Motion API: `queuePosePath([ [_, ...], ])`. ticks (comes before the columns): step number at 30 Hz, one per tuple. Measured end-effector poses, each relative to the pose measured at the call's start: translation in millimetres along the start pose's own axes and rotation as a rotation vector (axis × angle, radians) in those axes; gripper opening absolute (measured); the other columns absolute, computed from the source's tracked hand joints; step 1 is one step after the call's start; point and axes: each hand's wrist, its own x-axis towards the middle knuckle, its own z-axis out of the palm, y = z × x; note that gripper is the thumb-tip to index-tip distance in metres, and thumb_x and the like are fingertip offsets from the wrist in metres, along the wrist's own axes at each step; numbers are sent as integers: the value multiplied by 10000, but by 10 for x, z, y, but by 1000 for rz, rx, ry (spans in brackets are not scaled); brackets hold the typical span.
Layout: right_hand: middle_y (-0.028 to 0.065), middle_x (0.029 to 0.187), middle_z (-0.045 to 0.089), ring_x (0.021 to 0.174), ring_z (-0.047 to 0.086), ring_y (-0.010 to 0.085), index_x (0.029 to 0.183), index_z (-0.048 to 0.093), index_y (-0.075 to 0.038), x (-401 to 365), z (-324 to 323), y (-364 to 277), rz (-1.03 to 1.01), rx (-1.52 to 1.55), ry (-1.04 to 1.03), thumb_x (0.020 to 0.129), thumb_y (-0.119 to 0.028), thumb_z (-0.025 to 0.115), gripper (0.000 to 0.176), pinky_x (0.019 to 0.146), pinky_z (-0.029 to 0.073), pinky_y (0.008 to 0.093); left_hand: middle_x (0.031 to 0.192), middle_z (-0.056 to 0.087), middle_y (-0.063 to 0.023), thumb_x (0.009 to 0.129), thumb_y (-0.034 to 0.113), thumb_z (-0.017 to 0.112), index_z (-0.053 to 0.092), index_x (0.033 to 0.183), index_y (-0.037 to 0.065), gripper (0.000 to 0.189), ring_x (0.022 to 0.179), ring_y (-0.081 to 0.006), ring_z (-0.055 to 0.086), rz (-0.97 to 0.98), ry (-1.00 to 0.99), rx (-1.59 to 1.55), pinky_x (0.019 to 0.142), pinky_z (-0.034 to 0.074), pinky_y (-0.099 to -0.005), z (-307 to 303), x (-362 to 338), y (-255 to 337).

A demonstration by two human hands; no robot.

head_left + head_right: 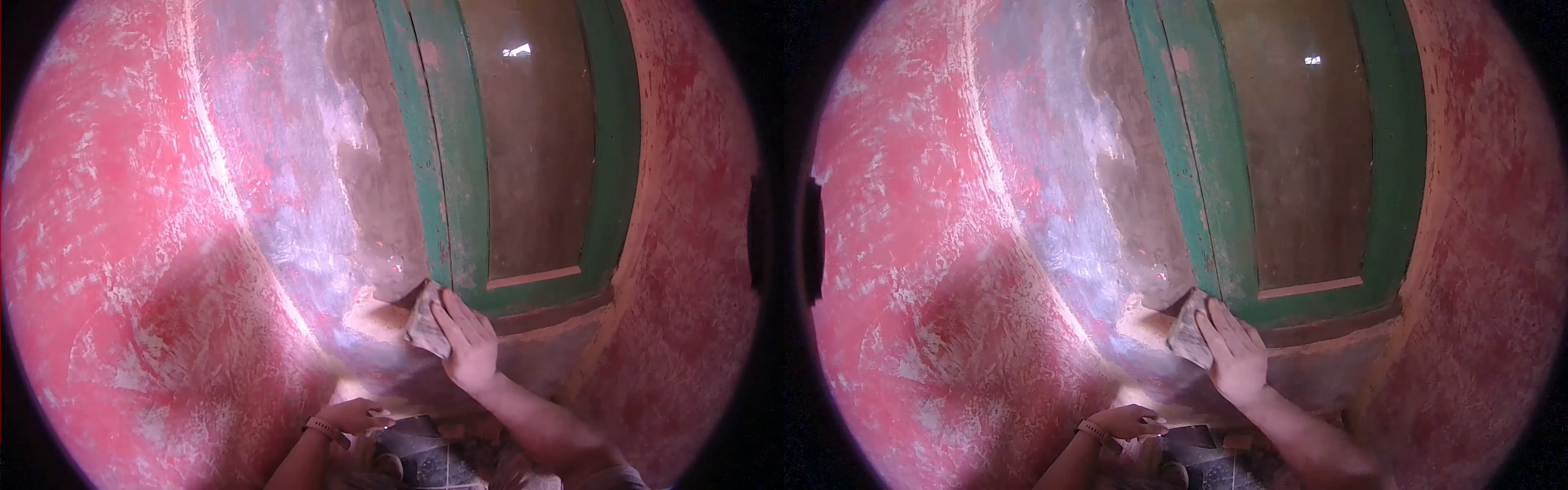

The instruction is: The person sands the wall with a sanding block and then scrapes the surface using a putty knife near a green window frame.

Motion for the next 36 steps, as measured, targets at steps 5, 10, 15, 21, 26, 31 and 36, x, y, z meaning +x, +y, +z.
queuePosePath([
  [5, 121, 1597, 608, 1397, 623, 265, 1489, 638, -92, -99, 127, -78, -20, -128, -108, 873, -149, 674, 619, 1013, 481, 458, 1014, 794, -143, 1022, 608, 716, 726, 1371, 0, 701, 847, -196, 723, 74, -42, 56, 801, 586, -362, 30, 126, -66],
  [10, 107, 1574, 632, 1381, 624, 236, 1423, 681, -97, -378, -50, 217, -159, -199, -226, 870, -182, 699, 560, 1018, 473, 454, 1054, 800, -136, 1032, 596, 711, 726, 1376, 5, 684, 819, -188, 712, 47, -29, -29, 781, 586, -364, 46, 56, -74],
  [15, 78, 1453, 714, 1260, 668, 224, 1274, 760, -112, -423, -550, 427, -75, -247, -333, 736, -210, 816, 550, 1042, 459, 466, 905, 749, -65, 985, 550, 789, 681, 1429, -34, 742, 753, -139, 665, 44, 23, -102, 719, 549, -315, 22, -68, -43],
  [21, 61, 1409, 739, 1250, 671, 239, 1258, 776, -118, -405, -548, 444, 3, -116, -262, 712, -169, 833, 551, 1030, 500, 450, 863, 736, -54, 978, 560, 793, 689, 1418, -31, 744, 747, -136, 657, 25, 11, -104, 711, 543, -316, 17, -109, 36],
  [26, 50, 1483, 704, 1373, 633, 238, 1374, 734, -127, -208, -258, 160, -111, -79, -213, 863, -153, 702, 513, 1093, 503, 412, 888, 744, -68, 982, 583, 779, 680, 1431, -36, 772, 772, -140, 667, 10, -2, -59, 728, 553, -330, 38, -61, 69],
  [31, 7, 1498, 698, 1367, 634, 206, 1335, 765, -151, -422, -191, 410, -193, -171, -265, 922, -147, 629, 435, 1046, 503, 434, 1025, 793, -107, 997, 601, 760, 687, 1430, -16, 757, 814, -159, 685, 21, -24, -60, 769, 574, -337, 56, 12, -13],
  [36, -1, 1512, 688, 1372, 627, 201, 1317, 775, -166, -731, -753, 887, -115, -229, -327, 888, -120, 669, 444, 1053, 486, 470, 1045, 792, -115, 1010, 579, 751, 706, 1412, -7, 712, 808, -166, 682, 55, -20, -59, 771, 577, -346, 6, -1, -3],
])
